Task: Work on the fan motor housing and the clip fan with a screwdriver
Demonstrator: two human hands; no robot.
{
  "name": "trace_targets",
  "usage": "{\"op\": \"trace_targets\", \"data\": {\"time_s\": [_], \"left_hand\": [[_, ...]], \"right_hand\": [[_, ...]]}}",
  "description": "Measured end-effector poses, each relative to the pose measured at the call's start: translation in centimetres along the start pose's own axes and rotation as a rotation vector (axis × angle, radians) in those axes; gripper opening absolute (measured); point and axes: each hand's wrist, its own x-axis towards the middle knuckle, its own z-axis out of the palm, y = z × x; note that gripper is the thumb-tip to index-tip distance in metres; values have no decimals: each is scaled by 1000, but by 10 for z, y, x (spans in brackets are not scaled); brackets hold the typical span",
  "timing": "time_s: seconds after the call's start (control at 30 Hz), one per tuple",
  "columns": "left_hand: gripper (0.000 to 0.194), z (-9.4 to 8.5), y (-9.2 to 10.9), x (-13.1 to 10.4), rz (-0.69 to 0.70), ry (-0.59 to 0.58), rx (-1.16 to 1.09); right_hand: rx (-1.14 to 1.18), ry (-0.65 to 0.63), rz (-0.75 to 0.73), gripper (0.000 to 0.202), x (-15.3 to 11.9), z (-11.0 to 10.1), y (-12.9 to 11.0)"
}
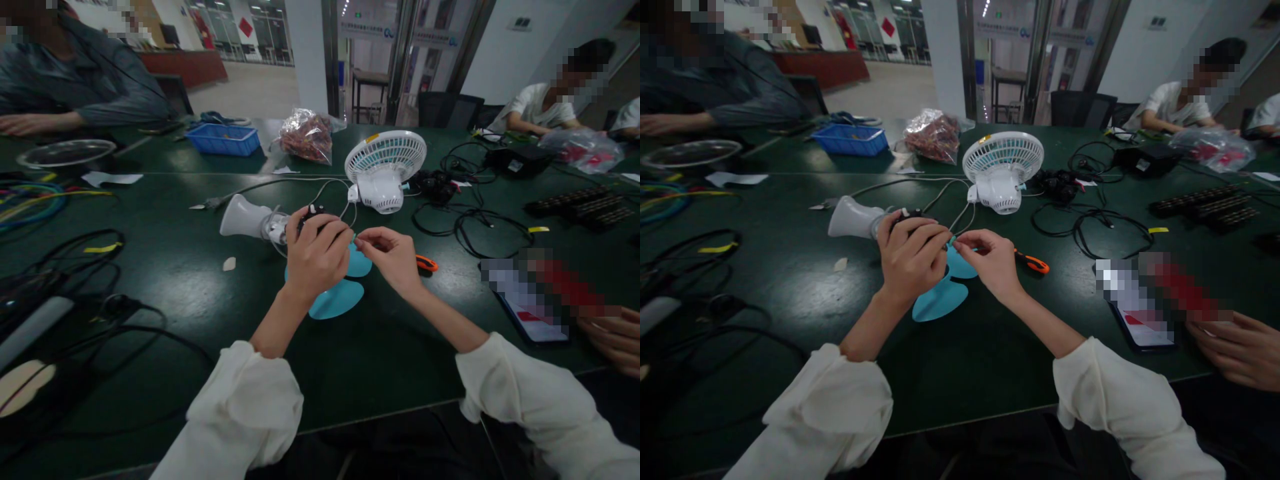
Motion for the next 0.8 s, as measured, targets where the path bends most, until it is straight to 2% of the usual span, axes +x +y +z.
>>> {"op": "trace_targets", "data": {"time_s": [0.13, 0.33, 0.4, 0.5, 0.6, 0.67, 0.8], "left_hand": [[18, -2, 2, 1, 0, 16, -7], [10, 0, 7, 1, -53, 26, 22], [9, 1, 9, 1, -74, 17, 31], [8, 1, 11, 0, -100, 9, 26], [6, 1, 11, 0, -104, 3, 42], [5, 1, 11, 0, -100, 0, 51], [8, 1, 10, 2, -98, 6, 24]], "right_hand": [[-36, -48, -29, 11, -5, -3, -2], [-140, -148, -154, 19, -4, -14, -8], [-243, -208, -179, 22, -1, -28, -11], [-477, -278, -186, 27, 1, -61, -6], [-782, -331, -112, 46, -2, -100, 14], [-908, -379, -11, 54, -6, -120, 29], [-930, -370, 67, 33, -11, -134, 42]]}}
